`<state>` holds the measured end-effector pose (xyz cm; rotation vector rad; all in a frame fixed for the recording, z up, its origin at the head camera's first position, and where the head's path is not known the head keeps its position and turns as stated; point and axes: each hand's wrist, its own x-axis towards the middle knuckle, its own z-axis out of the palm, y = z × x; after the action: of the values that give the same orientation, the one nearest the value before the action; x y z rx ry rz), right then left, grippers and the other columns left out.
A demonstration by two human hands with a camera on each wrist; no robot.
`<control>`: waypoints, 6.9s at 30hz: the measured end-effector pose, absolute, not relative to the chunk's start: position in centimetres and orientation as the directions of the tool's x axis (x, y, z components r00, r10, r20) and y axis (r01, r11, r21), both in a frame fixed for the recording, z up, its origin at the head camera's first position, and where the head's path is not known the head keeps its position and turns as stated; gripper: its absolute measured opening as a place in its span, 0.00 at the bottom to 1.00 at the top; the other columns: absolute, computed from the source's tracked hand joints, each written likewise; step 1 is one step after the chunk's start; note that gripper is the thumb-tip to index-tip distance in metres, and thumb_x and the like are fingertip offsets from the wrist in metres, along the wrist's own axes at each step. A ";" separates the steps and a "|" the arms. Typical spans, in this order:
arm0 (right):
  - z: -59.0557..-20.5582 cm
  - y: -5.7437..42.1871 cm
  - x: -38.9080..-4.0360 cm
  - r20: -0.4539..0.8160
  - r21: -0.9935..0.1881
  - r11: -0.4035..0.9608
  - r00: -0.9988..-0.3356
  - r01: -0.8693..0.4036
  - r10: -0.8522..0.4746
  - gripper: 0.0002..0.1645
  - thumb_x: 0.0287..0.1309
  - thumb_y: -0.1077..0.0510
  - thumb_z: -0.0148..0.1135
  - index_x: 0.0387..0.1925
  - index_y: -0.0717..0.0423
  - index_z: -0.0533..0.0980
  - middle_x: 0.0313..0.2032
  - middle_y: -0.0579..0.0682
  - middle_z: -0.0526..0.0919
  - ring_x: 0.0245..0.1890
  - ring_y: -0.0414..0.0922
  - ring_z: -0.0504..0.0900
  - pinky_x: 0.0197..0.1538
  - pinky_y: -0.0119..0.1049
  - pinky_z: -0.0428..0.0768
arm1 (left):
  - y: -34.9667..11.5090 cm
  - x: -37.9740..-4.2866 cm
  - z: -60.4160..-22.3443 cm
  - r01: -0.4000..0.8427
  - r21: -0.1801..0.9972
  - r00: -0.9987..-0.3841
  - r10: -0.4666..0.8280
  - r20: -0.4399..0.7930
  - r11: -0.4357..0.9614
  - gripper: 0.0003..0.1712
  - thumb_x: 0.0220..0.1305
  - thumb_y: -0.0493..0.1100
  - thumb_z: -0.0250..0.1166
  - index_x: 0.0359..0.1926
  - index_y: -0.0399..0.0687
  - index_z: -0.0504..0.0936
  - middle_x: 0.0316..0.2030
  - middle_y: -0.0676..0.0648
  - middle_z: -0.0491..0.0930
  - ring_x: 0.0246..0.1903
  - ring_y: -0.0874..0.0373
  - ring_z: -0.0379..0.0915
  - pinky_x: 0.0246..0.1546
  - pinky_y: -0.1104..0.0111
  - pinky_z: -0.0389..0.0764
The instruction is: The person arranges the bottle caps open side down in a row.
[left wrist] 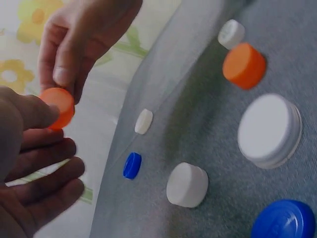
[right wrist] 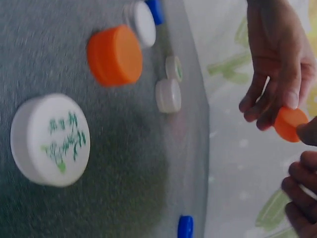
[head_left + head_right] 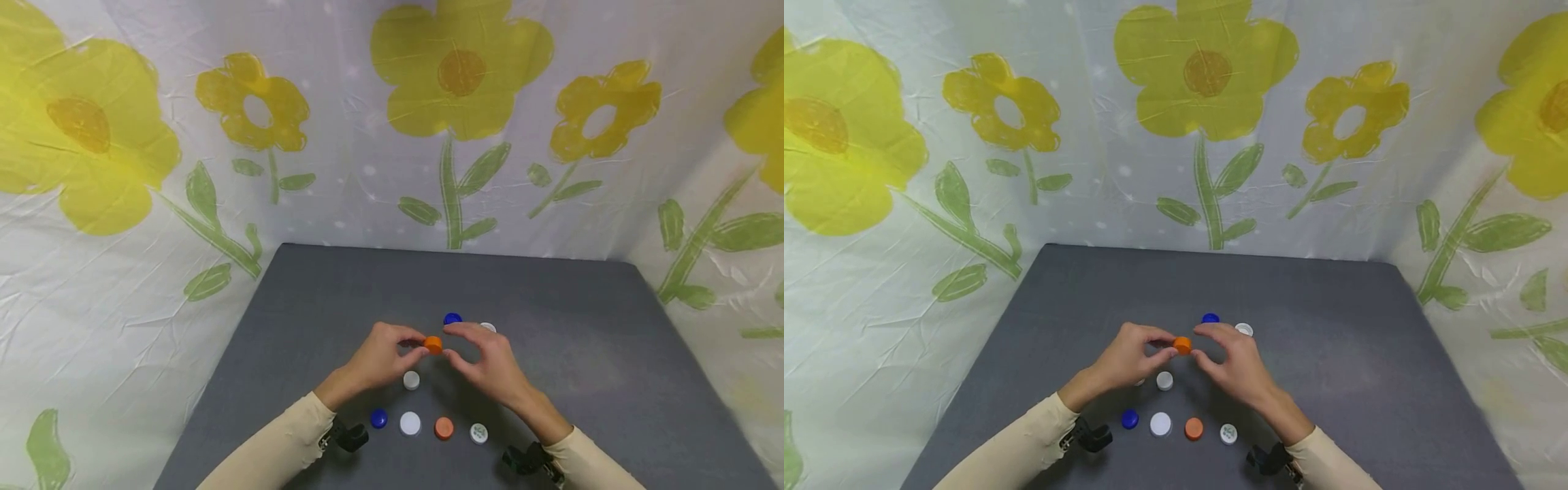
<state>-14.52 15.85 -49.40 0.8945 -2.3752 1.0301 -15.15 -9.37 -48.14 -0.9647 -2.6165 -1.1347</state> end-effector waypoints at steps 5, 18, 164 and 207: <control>-49.5 15.8 -14.9 0.662 -0.340 0.463 -0.558 -0.818 -0.501 0.36 0.48 0.65 0.87 0.61 0.56 0.85 0.57 0.53 0.90 0.58 0.53 0.89 0.61 0.47 0.87 | -9.6 -15.1 -47.9 0.462 0.724 -0.852 0.482 0.203 0.512 0.10 0.73 0.44 0.75 0.48 0.45 0.94 0.42 0.50 0.94 0.39 0.61 0.89 0.45 0.68 0.89; -50.0 15.6 -14.6 0.649 -0.343 0.484 -0.575 -0.805 -0.497 0.26 0.51 0.64 0.85 0.54 0.59 0.88 0.54 0.53 0.91 0.57 0.52 0.89 0.61 0.49 0.85 | -9.4 -15.1 -47.7 0.450 0.725 -0.849 0.501 0.167 0.521 0.14 0.75 0.44 0.71 0.55 0.43 0.92 0.49 0.46 0.94 0.44 0.55 0.91 0.48 0.62 0.90; -52.1 18.0 -22.8 0.243 -0.313 0.779 -0.838 -0.544 -0.488 0.17 0.62 0.59 0.79 0.48 0.67 0.88 0.53 0.65 0.90 0.54 0.63 0.90 0.58 0.58 0.87 | -2.4 -24.5 -52.6 0.528 0.258 -0.849 0.512 0.133 0.809 0.09 0.72 0.48 0.76 0.45 0.48 0.92 0.36 0.50 0.91 0.33 0.57 0.83 0.38 0.62 0.83; -49.5 18.3 -15.8 0.433 -0.425 0.624 -0.753 -0.655 -0.495 0.26 0.58 0.59 0.83 0.57 0.61 0.87 0.55 0.56 0.92 0.57 0.56 0.90 0.58 0.57 0.88 | -6.0 -17.4 -48.9 0.722 0.318 -0.692 0.645 0.325 0.615 0.20 0.69 0.45 0.79 0.57 0.42 0.90 0.53 0.45 0.92 0.56 0.51 0.89 0.62 0.57 0.87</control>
<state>-15.75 18.32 -49.54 0.9341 -2.5750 0.8358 -17.40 -6.00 -48.87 -1.1370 -2.6589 -0.6421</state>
